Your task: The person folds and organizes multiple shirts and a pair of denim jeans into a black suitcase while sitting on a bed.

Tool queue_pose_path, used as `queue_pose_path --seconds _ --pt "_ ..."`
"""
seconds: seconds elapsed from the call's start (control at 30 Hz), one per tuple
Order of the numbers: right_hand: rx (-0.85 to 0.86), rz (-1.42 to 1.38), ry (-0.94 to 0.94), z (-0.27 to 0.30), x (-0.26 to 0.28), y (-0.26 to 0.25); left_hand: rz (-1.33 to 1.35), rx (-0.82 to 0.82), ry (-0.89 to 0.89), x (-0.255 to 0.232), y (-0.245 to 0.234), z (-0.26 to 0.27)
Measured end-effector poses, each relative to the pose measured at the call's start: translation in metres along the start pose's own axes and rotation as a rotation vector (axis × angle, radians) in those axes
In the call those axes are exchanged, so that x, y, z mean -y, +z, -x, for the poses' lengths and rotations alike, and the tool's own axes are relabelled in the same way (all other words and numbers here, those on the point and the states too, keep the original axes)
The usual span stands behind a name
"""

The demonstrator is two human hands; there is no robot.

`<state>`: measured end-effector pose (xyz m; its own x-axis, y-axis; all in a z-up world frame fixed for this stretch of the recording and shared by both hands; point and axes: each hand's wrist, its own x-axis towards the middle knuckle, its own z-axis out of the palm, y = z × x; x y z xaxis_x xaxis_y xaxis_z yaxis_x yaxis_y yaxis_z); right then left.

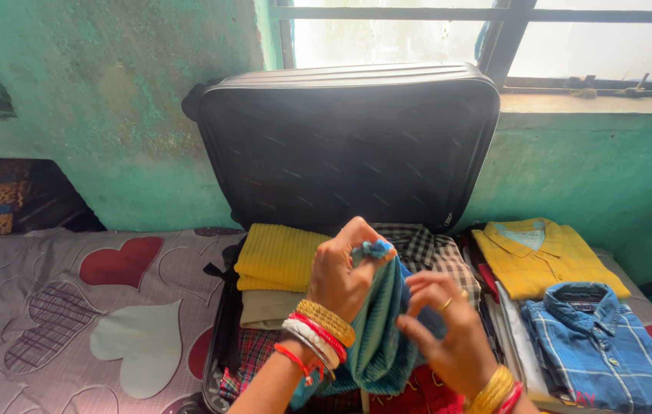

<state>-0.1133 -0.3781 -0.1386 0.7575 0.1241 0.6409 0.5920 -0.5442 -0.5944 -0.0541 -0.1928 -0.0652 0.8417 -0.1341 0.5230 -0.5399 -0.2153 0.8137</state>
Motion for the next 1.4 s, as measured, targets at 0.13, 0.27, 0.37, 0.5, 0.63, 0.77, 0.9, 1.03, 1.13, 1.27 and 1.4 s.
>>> queue_pose_path --seconds 0.13,0.27,0.37,0.5,0.63,0.77,0.9,1.03,1.13,1.27,1.4 --pt "0.259 0.250 0.135 0.020 0.004 0.011 -0.034 -0.062 0.047 -0.012 -0.006 -0.011" --pt "0.380 0.420 0.088 0.029 -0.011 0.026 -0.017 -0.125 0.047 -0.025 -0.012 -0.018" --pt "0.409 0.441 0.064 0.034 -0.019 0.026 -0.033 -0.138 -0.017 -0.029 -0.026 -0.025" --pt "0.306 0.364 -0.012 0.025 -0.013 0.005 0.031 -0.214 0.081 -0.021 -0.051 -0.029" --pt "0.207 0.353 0.039 0.000 -0.008 -0.022 0.144 -0.240 0.094 -0.009 -0.078 -0.035" --pt "0.059 0.280 -0.025 -0.031 -0.004 -0.060 0.290 -0.226 0.034 -0.006 -0.103 -0.036" --pt "-0.046 0.358 -0.135 -0.070 0.016 -0.092 0.472 -0.170 0.015 -0.010 -0.123 -0.042" --pt "-0.129 0.118 -0.023 -0.095 0.047 -0.113 0.424 -0.164 0.024 -0.010 -0.138 -0.042" --pt "-0.099 0.072 -0.040 -0.098 0.063 -0.117 0.389 -0.126 0.017 -0.011 -0.142 -0.041" --pt "-0.105 0.063 -0.033 -0.096 0.067 -0.122 0.383 -0.130 0.022 -0.017 -0.145 -0.035" --pt "-0.102 -0.058 -0.025 -0.089 0.063 -0.123 0.396 -0.117 -0.012 -0.029 -0.148 -0.033"
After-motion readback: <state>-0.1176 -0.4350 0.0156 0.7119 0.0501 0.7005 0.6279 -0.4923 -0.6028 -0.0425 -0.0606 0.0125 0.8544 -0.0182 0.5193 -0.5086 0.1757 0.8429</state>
